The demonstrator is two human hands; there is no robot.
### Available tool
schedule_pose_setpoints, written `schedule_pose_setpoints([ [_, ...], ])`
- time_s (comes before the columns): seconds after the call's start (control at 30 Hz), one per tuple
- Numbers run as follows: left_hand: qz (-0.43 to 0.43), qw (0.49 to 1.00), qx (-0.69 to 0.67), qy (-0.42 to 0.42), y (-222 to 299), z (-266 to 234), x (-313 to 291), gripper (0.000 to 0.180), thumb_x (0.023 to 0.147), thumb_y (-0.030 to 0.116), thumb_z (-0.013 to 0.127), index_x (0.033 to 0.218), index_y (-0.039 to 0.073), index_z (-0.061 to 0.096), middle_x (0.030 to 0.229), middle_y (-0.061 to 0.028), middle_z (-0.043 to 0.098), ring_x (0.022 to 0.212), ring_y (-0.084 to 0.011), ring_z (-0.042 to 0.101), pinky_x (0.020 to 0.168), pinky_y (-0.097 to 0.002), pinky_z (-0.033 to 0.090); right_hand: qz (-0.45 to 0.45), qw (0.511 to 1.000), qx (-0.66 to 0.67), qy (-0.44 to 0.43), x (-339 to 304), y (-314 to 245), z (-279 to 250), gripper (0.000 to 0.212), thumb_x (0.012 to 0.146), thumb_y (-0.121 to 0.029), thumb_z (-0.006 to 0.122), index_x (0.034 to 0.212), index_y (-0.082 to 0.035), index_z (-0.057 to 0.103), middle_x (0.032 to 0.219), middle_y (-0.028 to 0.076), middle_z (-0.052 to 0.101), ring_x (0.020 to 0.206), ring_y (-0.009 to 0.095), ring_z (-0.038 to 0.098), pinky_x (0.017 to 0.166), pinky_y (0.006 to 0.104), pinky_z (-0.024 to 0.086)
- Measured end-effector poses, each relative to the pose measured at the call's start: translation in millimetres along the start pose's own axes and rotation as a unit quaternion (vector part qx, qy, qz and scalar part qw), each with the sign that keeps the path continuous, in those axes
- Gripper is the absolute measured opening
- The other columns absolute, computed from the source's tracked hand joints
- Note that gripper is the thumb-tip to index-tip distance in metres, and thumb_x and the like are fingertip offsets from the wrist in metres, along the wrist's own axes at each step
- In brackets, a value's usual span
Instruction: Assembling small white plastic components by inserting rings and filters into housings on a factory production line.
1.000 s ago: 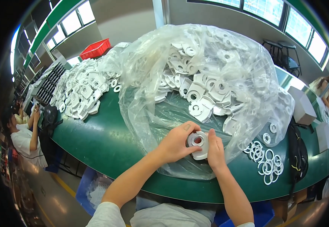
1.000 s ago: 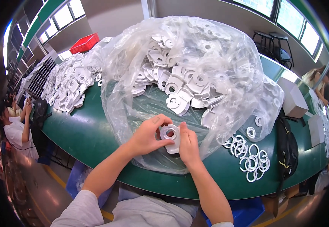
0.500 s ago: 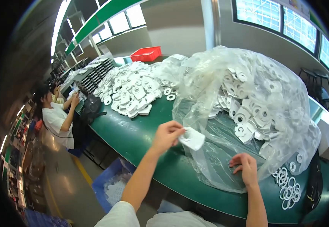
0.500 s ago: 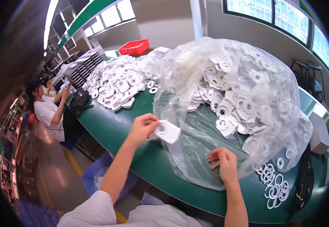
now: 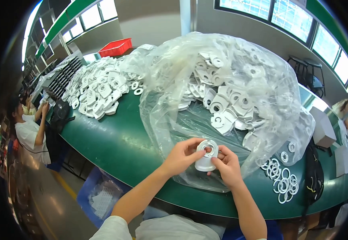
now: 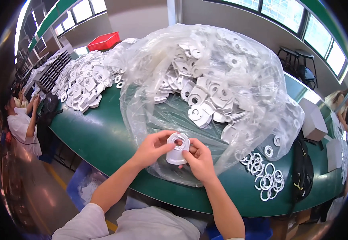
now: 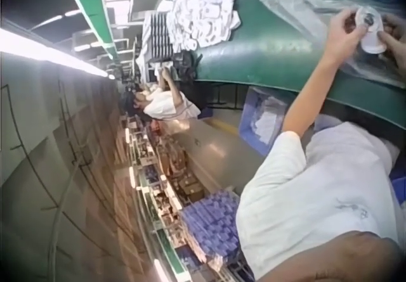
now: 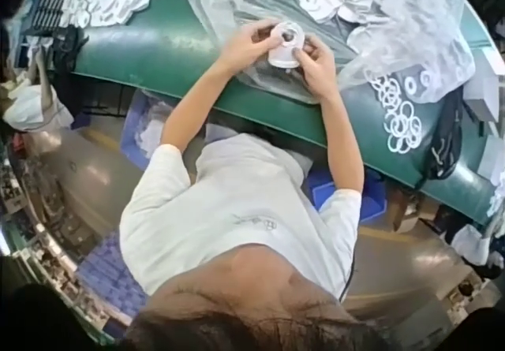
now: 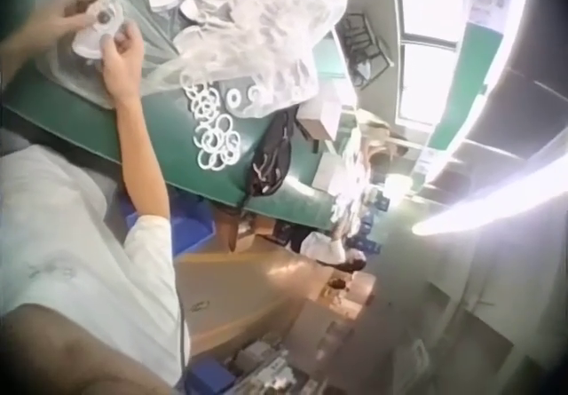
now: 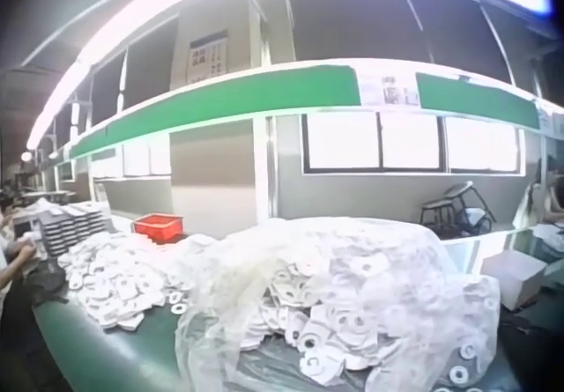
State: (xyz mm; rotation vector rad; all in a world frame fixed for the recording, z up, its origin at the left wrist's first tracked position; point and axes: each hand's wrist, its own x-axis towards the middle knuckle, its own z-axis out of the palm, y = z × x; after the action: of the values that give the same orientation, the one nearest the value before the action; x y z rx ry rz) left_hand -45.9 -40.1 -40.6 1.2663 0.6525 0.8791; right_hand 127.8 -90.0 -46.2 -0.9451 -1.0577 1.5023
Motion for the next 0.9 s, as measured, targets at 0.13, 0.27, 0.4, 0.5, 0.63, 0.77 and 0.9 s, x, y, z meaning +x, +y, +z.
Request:
schedule_pose_setpoints([
  [0.13, -0.033, 0.999, 0.026, -0.025, -7, 5, -7, 0.037, 0.085, 0.001, 0.058, 0.121, -0.004, 0.052, 0.109, -0.008, 0.062, 0.098, -0.0125, 0.058, 0.086, -0.0271, 0.046, -0.017, 0.998, -0.014, 0.053, -3, -2, 1, 0.025, 0.084, 0.0, 0.054, 0.109, 0.002, 0.051, 0.093, 0.01, 0.065, 0.074, 0.014, 0.064, 0.053, 0.0251, 0.053],
  [0.27, -0.031, 1.0, -0.001, -0.007, -14, 11, -7, 0.034, 0.085, 0.0, 0.057, 0.118, -0.004, 0.053, 0.107, -0.0078, 0.062, 0.096, -0.0116, 0.059, 0.083, -0.0258, 0.047, -0.005, 0.996, -0.047, 0.074, -4, 0, 2, 0.025, 0.081, 0.002, 0.056, 0.106, 0.002, 0.052, 0.09, 0.009, 0.066, 0.072, 0.012, 0.064, 0.05, 0.0243, 0.052],
  [0.4, -0.038, 0.999, 0.005, 0.012, -15, 8, -4, 0.03, 0.086, -0.001, 0.056, 0.116, -0.004, 0.055, 0.105, -0.0073, 0.062, 0.094, -0.0106, 0.059, 0.081, -0.0247, 0.047, -0.008, 0.996, -0.056, 0.075, 1, 4, 2, 0.026, 0.082, 0.002, 0.056, 0.107, 0.003, 0.052, 0.09, 0.01, 0.066, 0.069, 0.012, 0.064, 0.05, 0.0249, 0.053],
  [0.5, -0.008, 0.999, 0.022, 0.03, -6, -2, -11, 0.026, 0.086, 0.0, 0.057, 0.112, -0.003, 0.057, 0.103, -0.0063, 0.062, 0.092, -0.0104, 0.059, 0.082, -0.0248, 0.047, -0.006, 0.999, -0.029, 0.045, 8, 5, 12, 0.03, 0.083, 0.003, 0.055, 0.112, 0.003, 0.05, 0.093, 0.011, 0.065, 0.074, 0.014, 0.064, 0.053, 0.026, 0.054],
  [0.63, 0.041, 0.987, 0.096, 0.118, 5, -31, -15, 0.019, 0.085, 0.002, 0.063, 0.103, -0.001, 0.059, 0.092, -0.0021, 0.063, 0.085, -0.0084, 0.059, 0.075, -0.0228, 0.047, -0.076, 0.992, -0.04, 0.092, 4, 6, 5, 0.036, 0.087, -0.001, 0.048, 0.123, 0.0, 0.044, 0.108, 0.016, 0.059, 0.095, 0.019, 0.059, 0.065, 0.0281, 0.056],
  [0.77, 0.069, 0.923, 0.202, 0.319, 29, -130, -10, 0.021, 0.084, 0.002, 0.063, 0.104, -0.002, 0.06, 0.084, -0.0062, 0.067, 0.071, -0.0094, 0.061, 0.065, -0.0234, 0.049, -0.081, 0.983, -0.092, 0.136, 5, 9, -11, 0.034, 0.086, 0.0, 0.048, 0.12, 0.002, 0.045, 0.104, 0.015, 0.059, 0.092, 0.018, 0.059, 0.063, 0.0266, 0.054],
  [0.9, 0.004, 0.792, 0.393, 0.467, 69, -292, -20, 0.02, 0.079, 0.02, 0.069, 0.089, 0.003, 0.069, 0.071, -0.0061, 0.066, 0.064, -0.0126, 0.061, 0.061, -0.0287, 0.049, -0.071, 0.983, -0.107, 0.128, 9, 15, -3, 0.028, 0.085, 0.002, 0.047, 0.113, 0.003, 0.048, 0.099, 0.014, 0.06, 0.088, 0.018, 0.06, 0.06, 0.0258, 0.053],
])
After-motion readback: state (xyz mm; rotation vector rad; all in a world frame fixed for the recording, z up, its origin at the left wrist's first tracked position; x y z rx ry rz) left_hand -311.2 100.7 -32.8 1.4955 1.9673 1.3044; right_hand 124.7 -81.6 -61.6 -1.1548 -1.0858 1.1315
